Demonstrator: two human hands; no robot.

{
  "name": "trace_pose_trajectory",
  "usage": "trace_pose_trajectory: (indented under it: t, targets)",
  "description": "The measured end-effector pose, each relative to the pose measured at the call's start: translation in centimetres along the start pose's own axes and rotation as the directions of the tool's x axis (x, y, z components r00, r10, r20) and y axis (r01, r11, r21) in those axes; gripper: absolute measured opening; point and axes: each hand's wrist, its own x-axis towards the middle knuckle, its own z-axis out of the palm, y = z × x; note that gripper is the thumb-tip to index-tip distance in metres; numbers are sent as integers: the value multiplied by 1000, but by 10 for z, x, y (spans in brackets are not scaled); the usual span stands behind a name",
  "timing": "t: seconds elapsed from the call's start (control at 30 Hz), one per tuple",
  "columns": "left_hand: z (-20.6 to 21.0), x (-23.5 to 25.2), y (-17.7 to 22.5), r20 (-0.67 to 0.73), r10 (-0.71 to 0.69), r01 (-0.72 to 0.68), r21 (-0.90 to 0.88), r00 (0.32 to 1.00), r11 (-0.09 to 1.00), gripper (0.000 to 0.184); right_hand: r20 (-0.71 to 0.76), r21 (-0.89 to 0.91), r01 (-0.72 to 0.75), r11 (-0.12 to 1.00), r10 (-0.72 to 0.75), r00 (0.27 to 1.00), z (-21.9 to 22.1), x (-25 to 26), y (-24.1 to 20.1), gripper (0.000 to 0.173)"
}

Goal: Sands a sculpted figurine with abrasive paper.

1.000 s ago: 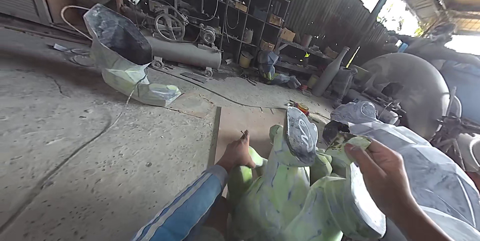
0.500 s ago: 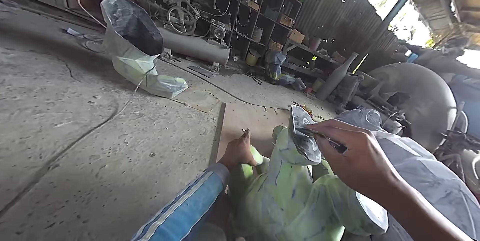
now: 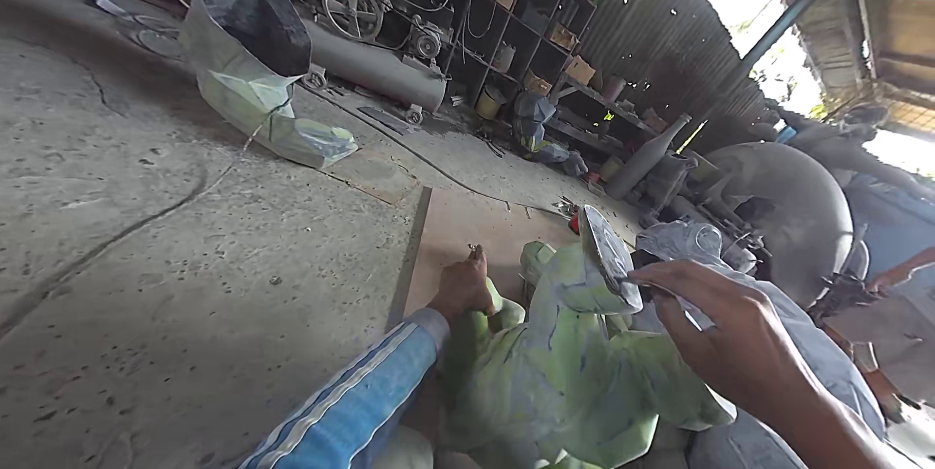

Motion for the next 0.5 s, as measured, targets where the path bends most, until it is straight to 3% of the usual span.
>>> trace_pose_trajectory:
  t: [0.1, 0.27, 0.5]
  targets:
    - [-3, -4, 5, -4, -2, 2, 0, 1000, 1000, 141, 19, -23, 8, 1000, -7, 1000, 8, 12, 0, 32]
    - [-8, -5, 3, 10, -20, 20, -40, 1000, 999, 138, 170, -175, 23, 984, 8, 985, 7, 4, 5, 38]
    - [-5, -4, -6, -15, -25, 24, -34, 1000, 999, 139, 256, -266, 186, 946, -117, 960, -8, -7, 31, 37]
